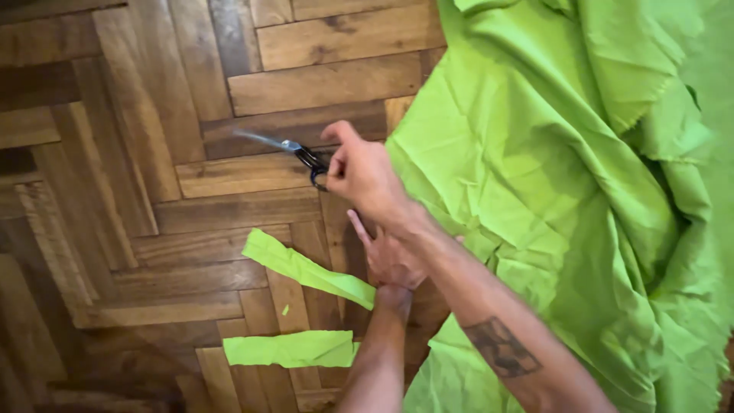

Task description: Cutting strips of green fabric with scissors on the floor and moving them to a table

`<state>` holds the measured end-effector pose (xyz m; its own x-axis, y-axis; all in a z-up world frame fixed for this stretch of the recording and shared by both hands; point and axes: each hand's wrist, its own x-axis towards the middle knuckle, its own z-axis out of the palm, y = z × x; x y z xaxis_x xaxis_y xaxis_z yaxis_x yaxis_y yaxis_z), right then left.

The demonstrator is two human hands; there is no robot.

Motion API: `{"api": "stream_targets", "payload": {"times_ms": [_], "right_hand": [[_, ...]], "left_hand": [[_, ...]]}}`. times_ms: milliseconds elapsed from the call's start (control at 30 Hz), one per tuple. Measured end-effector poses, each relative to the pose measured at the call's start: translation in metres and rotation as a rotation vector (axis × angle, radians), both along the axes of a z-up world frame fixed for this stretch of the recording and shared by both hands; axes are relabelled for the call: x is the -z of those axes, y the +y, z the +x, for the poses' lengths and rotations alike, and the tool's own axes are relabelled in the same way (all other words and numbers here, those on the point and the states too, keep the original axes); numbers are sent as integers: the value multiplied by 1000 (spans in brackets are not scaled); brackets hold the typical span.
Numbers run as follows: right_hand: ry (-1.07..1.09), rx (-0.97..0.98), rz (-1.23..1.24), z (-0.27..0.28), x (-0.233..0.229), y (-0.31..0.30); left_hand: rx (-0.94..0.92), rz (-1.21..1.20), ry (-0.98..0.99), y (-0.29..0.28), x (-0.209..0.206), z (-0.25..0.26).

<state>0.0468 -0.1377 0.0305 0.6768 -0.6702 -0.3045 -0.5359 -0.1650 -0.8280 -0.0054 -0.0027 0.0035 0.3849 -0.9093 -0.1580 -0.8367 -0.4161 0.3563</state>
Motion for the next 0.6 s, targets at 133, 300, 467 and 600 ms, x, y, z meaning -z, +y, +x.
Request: {"api": "stream_targets", "payload": {"times_ms": [133, 300, 467, 600], "right_hand": [[-133, 144, 344, -58, 3, 0], [92, -49, -38, -75, 2, 19], [329, -200, -437, -46, 28, 54], [577, -304, -420, -13, 29, 53]], "left_hand": [[-152, -276, -124, 12, 26, -10], [-100, -74, -113, 14, 18, -9], [-38, 157, -32, 19, 12, -4], [-69, 84, -17, 6, -15, -2]]}}
